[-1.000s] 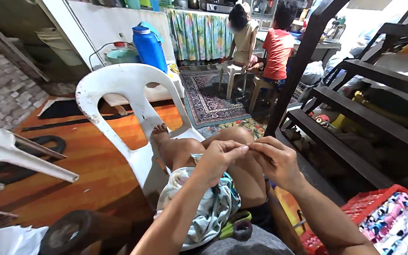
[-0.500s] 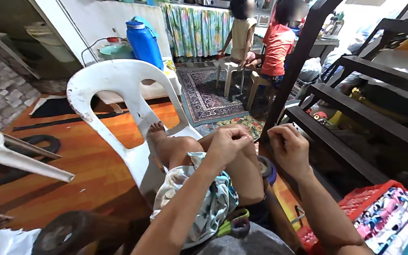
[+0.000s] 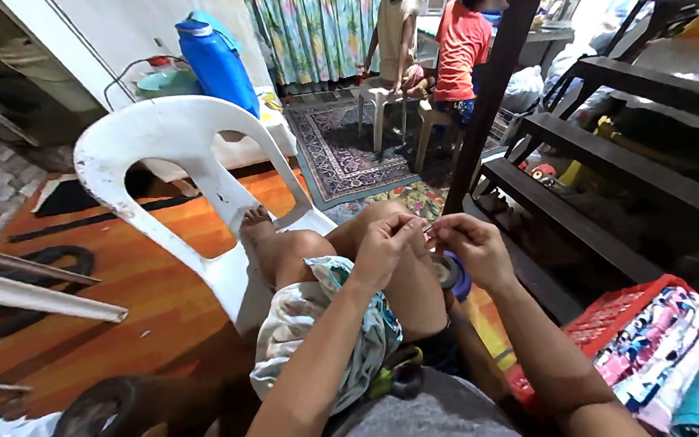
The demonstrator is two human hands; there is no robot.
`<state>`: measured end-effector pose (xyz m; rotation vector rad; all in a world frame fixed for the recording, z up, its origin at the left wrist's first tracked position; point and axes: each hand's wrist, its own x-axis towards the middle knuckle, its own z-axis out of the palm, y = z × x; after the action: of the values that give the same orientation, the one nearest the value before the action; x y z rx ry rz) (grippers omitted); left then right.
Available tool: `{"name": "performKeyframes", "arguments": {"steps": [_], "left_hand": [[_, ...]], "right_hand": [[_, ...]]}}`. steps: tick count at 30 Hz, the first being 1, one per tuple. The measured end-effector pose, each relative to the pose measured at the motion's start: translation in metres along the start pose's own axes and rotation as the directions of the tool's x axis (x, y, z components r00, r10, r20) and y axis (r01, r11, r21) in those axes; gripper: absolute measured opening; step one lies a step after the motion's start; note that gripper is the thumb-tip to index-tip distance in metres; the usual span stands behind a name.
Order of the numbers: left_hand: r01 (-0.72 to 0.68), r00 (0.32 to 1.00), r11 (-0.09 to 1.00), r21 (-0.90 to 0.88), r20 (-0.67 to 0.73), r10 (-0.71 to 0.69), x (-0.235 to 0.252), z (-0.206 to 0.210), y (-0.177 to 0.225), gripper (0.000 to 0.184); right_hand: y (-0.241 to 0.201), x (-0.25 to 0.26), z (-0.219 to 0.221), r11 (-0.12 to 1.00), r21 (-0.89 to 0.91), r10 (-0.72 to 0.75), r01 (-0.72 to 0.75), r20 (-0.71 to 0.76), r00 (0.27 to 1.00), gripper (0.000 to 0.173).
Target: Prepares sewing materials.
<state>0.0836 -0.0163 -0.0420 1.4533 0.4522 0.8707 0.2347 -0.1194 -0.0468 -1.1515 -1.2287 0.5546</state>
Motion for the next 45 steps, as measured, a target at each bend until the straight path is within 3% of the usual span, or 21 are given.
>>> {"name": "performKeyframes", "arguments": {"steps": [5,11,18,31,37,45], "left_hand": [[0.015,1.0,1.0,0.004,-0.005,-0.015,-0.001,0.0,0.0,0.013],[0.037,0.999,0.999,-0.002,-0.02,-0.037,0.0,0.0,0.003,0.013],[0.029,1.0,0.998,0.057,0.009,-0.03,0.001,-0.001,0.001,0.012],[0.019,1.0,0.993,0.114,0.015,-0.021,0.0,0.001,0.006,0.009],[0.04,0.999,0.999,0.025,0.01,-0.04,0.002,-0.002,0.003,0.013],[0.048,0.999,0.998,-0.028,0.019,-0.048,0.002,-0.003,0.004,0.015]], "right_hand": [[0.0,-0.001,-0.002,0.988,-0.134,-0.079,0.076,-0.014,0.997,0.016],[0.002,0.003,-0.006,0.898,-0.347,-0.25,0.272,0.106,0.962,0.02],[-0.003,0.01,-0.009,0.851,-0.448,-0.234,0.273,0.142,0.962,0.027],[-0.002,0.012,-0.01,0.85,-0.45,-0.244,0.274,0.125,0.962,0.022],[0.007,0.015,-0.008,0.933,-0.302,-0.17,0.194,0.105,0.98,0.024],[0.009,0.017,-0.003,0.956,-0.23,-0.167,0.185,0.095,0.981,0.024]]}}
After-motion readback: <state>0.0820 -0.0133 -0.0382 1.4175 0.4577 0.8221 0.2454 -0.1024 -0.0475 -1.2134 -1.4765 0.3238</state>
